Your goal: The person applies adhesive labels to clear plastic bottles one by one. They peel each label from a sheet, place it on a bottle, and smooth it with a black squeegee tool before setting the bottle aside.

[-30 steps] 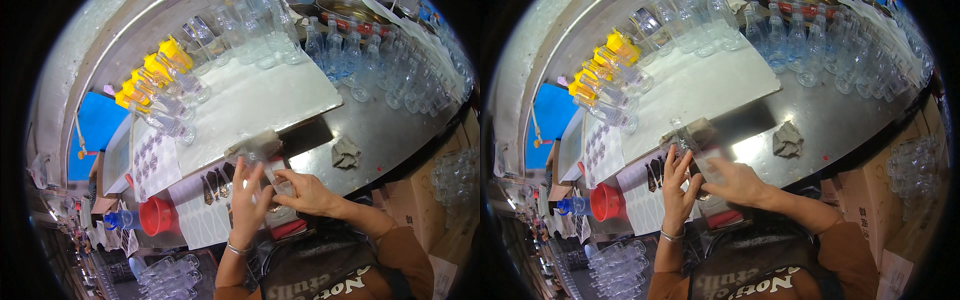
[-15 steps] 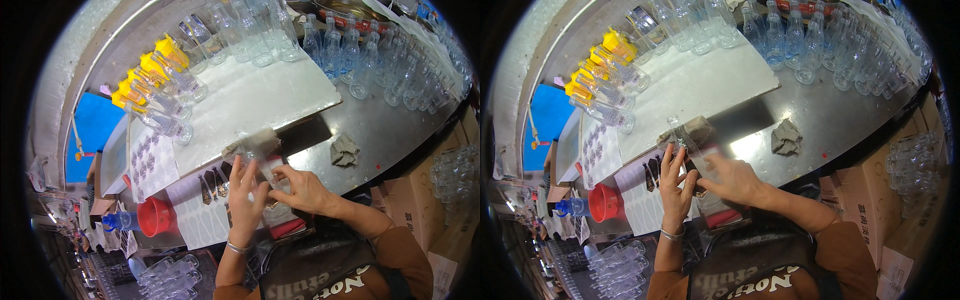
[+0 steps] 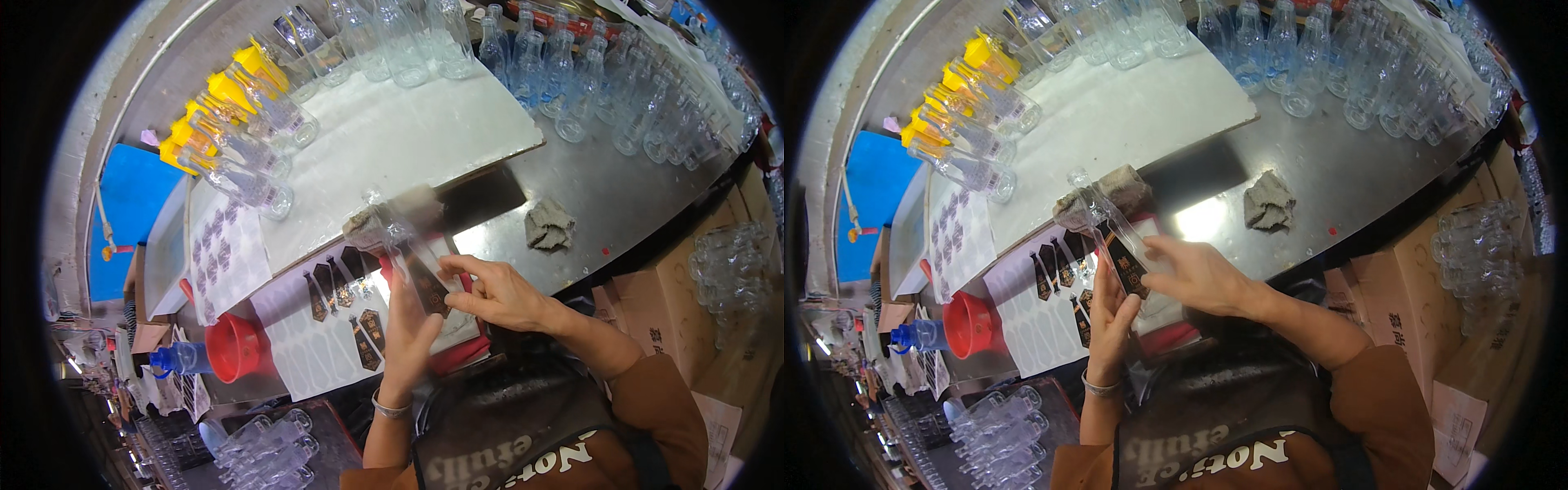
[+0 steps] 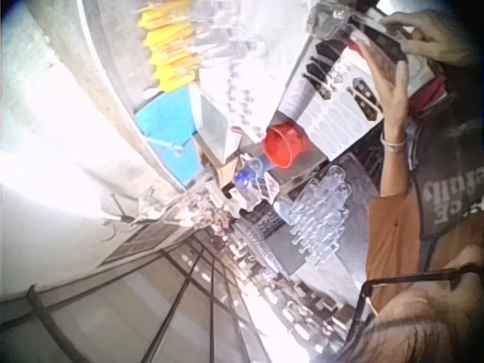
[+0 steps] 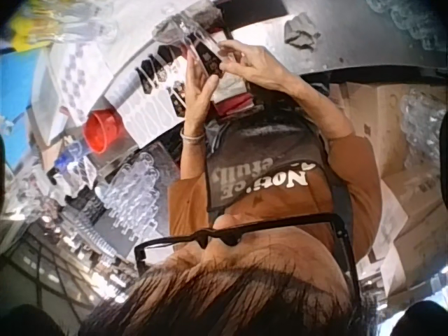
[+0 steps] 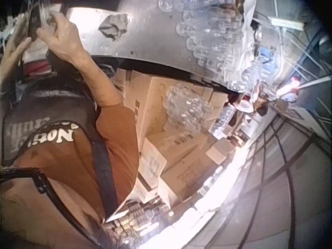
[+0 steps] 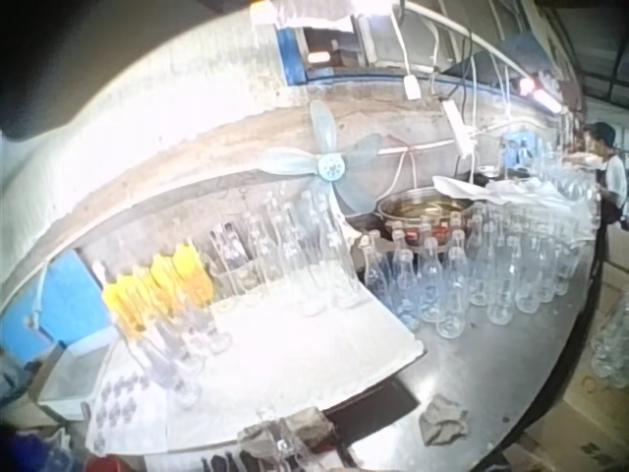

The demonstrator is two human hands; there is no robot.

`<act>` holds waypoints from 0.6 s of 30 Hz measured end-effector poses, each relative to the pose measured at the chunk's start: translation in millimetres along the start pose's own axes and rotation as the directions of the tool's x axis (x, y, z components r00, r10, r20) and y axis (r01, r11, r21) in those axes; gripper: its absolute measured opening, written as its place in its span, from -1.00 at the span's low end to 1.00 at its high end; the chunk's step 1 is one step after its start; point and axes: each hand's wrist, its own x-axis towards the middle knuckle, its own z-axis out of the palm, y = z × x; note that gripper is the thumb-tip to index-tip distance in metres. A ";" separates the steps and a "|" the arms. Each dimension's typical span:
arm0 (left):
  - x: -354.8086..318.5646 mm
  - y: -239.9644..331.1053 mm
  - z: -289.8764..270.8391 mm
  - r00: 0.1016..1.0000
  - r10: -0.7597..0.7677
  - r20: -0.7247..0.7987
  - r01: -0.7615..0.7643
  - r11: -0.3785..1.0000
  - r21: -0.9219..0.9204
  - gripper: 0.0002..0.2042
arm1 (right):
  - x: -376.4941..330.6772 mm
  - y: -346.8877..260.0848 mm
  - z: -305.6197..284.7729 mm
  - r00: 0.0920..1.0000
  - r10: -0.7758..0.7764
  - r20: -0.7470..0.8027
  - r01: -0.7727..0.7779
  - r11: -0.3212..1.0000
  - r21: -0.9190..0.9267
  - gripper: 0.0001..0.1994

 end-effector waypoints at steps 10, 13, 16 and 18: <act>-2.5 -9.7 -4.4 0.998 -0.001 -0.062 -0.004 0.998 -0.068 -0.27 | 0.4 9.2 0.9 0.999 0.031 0.025 -0.033 0.995 0.095 -0.47; -2.0 -15.6 -5.4 0.990 0.007 -0.140 -0.008 1.000 -0.003 -0.31 | 2.5 5.5 2.8 0.997 0.070 0.023 -0.072 0.989 0.132 -0.46; -1.5 -14.2 -3.0 0.990 -0.005 -0.141 -0.001 0.999 -0.044 -0.31 | 3.7 -2.9 3.5 0.990 0.137 0.017 -0.138 0.975 0.174 -0.45; -1.1 -14.1 -2.5 0.990 -0.004 -0.139 -0.003 0.999 -0.053 -0.30 | 3.8 -0.9 3.9 0.992 0.124 0.017 -0.125 0.976 0.178 -0.45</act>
